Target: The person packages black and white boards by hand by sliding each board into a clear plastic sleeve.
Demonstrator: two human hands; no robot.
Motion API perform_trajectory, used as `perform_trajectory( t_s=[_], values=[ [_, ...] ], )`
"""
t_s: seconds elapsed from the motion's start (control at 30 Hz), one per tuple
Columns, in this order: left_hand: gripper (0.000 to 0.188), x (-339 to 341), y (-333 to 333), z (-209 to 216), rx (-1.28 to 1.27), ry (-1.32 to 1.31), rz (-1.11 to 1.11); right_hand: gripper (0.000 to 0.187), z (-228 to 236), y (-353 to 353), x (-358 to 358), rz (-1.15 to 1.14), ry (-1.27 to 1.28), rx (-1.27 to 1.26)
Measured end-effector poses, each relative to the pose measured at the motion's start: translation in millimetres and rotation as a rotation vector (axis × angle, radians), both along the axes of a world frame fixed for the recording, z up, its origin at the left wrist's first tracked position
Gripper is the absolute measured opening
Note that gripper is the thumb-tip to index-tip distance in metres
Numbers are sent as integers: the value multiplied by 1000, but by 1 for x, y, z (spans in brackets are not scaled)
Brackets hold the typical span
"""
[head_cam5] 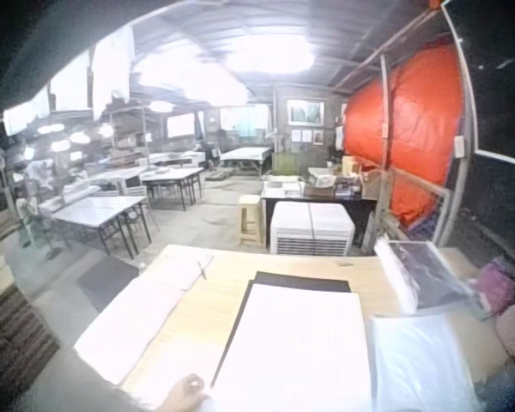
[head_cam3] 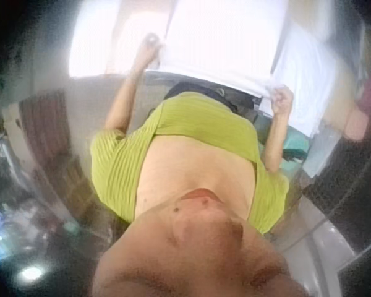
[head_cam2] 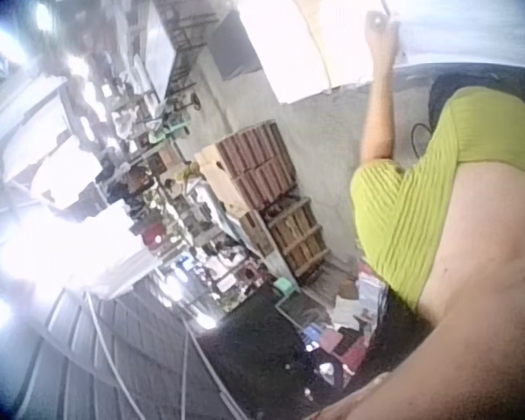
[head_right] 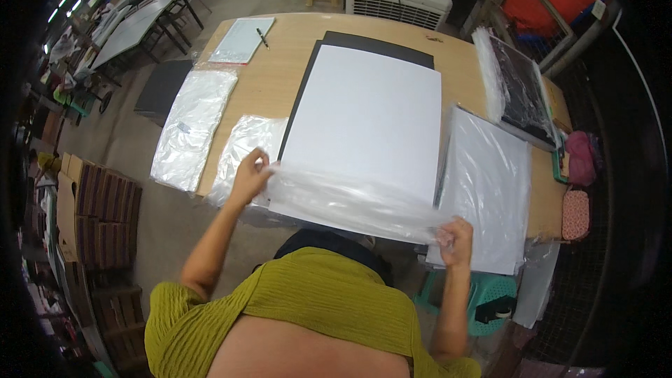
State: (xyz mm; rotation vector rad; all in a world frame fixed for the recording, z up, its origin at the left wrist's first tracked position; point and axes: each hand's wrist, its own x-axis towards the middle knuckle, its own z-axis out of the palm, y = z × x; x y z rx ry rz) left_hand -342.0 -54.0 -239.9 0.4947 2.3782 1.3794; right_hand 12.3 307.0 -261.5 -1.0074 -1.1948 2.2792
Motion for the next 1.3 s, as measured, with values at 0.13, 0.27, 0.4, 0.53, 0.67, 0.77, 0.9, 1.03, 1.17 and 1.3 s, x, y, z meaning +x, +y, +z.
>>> perform_trajectory(
  t_s=[0.13, 0.27, 0.4, 0.53, 0.67, 0.77, 0.9, 1.03, 1.17, 1.3],
  values=[
    [56, 52, -37, -63, -303, 159, 42, 21, -20, -43, -22, -105, -570, 643],
    [67, 68, -26, -46, -407, 94, -4, 37, -39, -66, -24, 40, -866, 1094],
    [70, 64, -29, -13, -505, 75, -107, 29, -2, -89, -41, 29, -903, 1239],
    [81, 44, -34, 32, -51, -122, -158, 22, -5, -52, 0, -110, -519, 544],
    [78, 28, -3, 106, 990, -438, -124, 35, 48, -47, -2, -227, -2, 104],
    [72, -2, 11, 118, 1210, -353, -187, 37, 98, -61, -56, -320, 584, 528],
    [64, -18, -12, 159, 622, 655, -452, 41, 140, -42, -72, -399, 658, 1195],
    [47, -3, -5, 222, -134, 1344, -333, 49, 212, -36, -115, -893, 504, 1436],
    [26, -45, 36, 261, 287, 1726, 8, 22, 307, -4, -121, -932, 411, 1453],
    [38, -95, 72, 330, 687, 1386, 104, 43, 368, 54, -140, -257, 402, 1446]
  ],
)
